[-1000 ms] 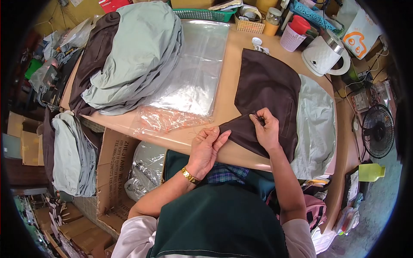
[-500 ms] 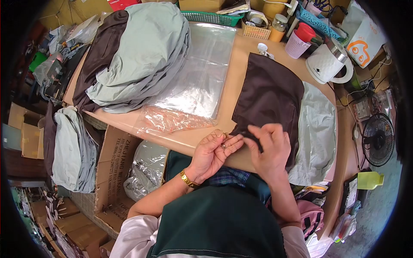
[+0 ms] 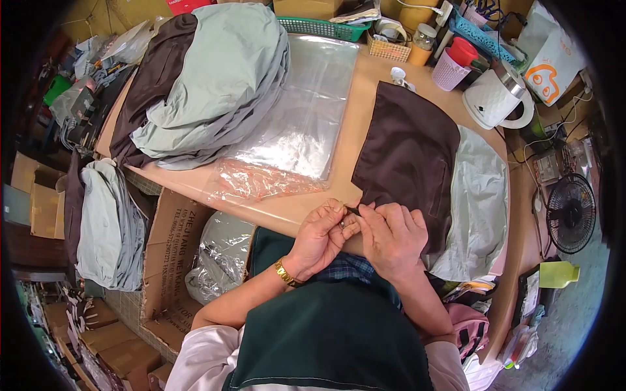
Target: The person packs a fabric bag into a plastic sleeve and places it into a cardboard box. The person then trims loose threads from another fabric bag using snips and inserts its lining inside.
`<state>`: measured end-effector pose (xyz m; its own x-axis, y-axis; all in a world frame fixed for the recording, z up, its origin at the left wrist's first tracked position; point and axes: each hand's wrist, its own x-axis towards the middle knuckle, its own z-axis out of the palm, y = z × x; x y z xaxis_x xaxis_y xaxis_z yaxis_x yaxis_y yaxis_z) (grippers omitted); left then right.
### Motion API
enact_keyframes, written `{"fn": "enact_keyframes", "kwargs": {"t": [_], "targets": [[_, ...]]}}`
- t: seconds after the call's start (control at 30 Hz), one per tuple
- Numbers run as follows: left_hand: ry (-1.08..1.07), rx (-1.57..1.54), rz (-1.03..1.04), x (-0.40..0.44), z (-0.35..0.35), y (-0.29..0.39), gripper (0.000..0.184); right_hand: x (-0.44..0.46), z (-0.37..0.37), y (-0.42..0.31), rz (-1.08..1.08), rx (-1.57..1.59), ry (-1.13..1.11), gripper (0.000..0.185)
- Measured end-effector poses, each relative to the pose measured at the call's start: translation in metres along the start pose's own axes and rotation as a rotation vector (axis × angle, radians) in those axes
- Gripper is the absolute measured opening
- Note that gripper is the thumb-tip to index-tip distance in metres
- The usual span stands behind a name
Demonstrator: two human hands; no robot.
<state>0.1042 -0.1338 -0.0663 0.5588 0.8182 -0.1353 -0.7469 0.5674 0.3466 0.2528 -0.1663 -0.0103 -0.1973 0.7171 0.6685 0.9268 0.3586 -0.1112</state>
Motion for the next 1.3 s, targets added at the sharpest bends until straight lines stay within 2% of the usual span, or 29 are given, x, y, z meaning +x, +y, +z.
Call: {"fn": "enact_keyframes", "kwargs": {"t": [0.07, 0.13, 0.17, 0.23, 0.27, 0.37, 0.43, 0.53, 0.57, 0.6, 0.67, 0.73, 0.8, 0.83, 0.87, 0.9, 0.97, 1.0, 1.07, 1.1, 1.13, 1.17, 1.2, 1.23, 1.27, 1.3], "targets": [[-0.015, 0.007, -0.004, -0.003, 0.003, 0.002, 0.014, -0.002, 0.000, 0.001, 0.021, 0.030, -0.022, 0.019], [-0.006, 0.140, -0.067, -0.007, 0.011, 0.010, 0.013, -0.005, 0.001, 0.009, 0.177, 0.299, -0.019, 0.025], [-0.010, 0.140, -0.072, -0.008, 0.010, 0.013, 0.013, -0.006, 0.000, 0.014, 0.180, 0.294, -0.016, 0.025], [0.124, 0.715, 0.150, -0.012, 0.003, 0.022, 0.015, -0.009, -0.001, 0.025, 0.378, 0.217, -0.012, 0.039], [0.123, 0.721, 0.148, -0.016, -0.008, 0.034, 0.015, -0.016, 0.000, 0.035, 0.405, 0.145, -0.054, 0.052], [0.253, 0.931, 0.019, -0.027, -0.033, 0.069, 0.019, -0.046, 0.006, 0.063, 0.519, 0.014, -0.174, 0.059], [0.163, 1.407, 0.010, -0.031, -0.026, 0.079, 0.015, -0.063, 0.012, 0.072, 0.524, 0.010, -0.321, 0.062], [0.018, 1.387, 0.038, -0.043, -0.007, 0.080, 0.007, -0.073, 0.010, 0.072, 0.441, -0.036, -0.341, 0.062], [0.054, 1.462, -0.175, -0.046, -0.004, 0.092, 0.013, -0.074, 0.008, 0.072, 0.445, -0.027, -0.350, 0.059], [0.036, 1.463, -0.182, -0.048, 0.000, 0.092, 0.013, -0.075, 0.007, 0.072, 0.458, -0.039, -0.347, 0.059], [0.152, 1.425, -0.305, -0.051, 0.009, 0.090, 0.012, -0.076, 0.008, 0.072, 0.419, -0.050, -0.331, 0.057], [0.008, 1.561, -0.140, -0.047, 0.024, 0.085, 0.016, -0.078, 0.009, 0.071, 0.423, -0.075, -0.324, 0.057], [0.214, 1.673, -0.178, -0.040, 0.017, 0.083, 0.023, -0.077, 0.009, 0.068, 0.423, -0.085, -0.332, 0.057], [0.227, 1.708, -0.286, -0.033, 0.015, 0.081, 0.033, -0.076, 0.007, 0.065, 0.411, -0.076, -0.340, 0.057], [0.222, 1.711, -0.285, -0.024, 0.017, 0.075, 0.033, -0.076, 0.006, 0.061, 0.414, -0.078, -0.336, 0.057], [-0.002, 1.953, 0.241, -0.013, 0.022, 0.063, 0.040, -0.076, 0.006, 0.058, 0.411, -0.073, -0.367, 0.059], [-0.242, 2.101, 0.802, -0.006, 0.015, 0.047, 0.048, -0.075, 0.001, 0.052, 0.408, -0.074, -0.446, 0.062], [-0.453, 2.219, 0.754, -0.008, 0.010, 0.040, 0.046, -0.074, -0.001, 0.051, 0.404, -0.072, -0.449, 0.062], [-0.664, 2.331, 0.705, -0.013, 0.008, 0.046, 0.044, -0.070, -0.005, 0.054, 0.471, 0.016, -0.542, 0.062], [-0.748, 2.081, 0.013, -0.022, 0.028, 0.067, 0.041, -0.066, -0.009, 0.056, 0.471, 0.022, -0.539, 0.062], [-0.765, 1.706, -0.608, -0.029, 0.043, 0.085, 0.038, -0.062, -0.016, 0.062, 0.465, 0.083, -0.638, 0.058], [-0.751, 1.703, -0.606, -0.034, 0.050, 0.097, 0.038, -0.055, -0.022, 0.070, 0.447, 0.143, -0.740, 0.054], [-0.545, 1.714, -0.603, -0.038, 0.056, 0.109, 0.035, -0.044, -0.024, 0.083, 0.433, 0.149, -0.741, 0.054], [-0.340, 1.714, -0.597, -0.041, 0.058, 0.115, 0.032, -0.030, -0.026, 0.101, 0.409, 0.322, -0.671, 0.050], [-0.216, 1.822, -0.191, -0.041, 0.044, 0.113, 0.025, -0.013, -0.026, 0.117, 0.382, 0.495, -0.602, 0.047], [-0.043, 1.932, 0.061, -0.034, 0.036, 0.110, 0.022, 0.008, -0.024, 0.129, 0.448, 0.455, -0.528, 0.045]]}}
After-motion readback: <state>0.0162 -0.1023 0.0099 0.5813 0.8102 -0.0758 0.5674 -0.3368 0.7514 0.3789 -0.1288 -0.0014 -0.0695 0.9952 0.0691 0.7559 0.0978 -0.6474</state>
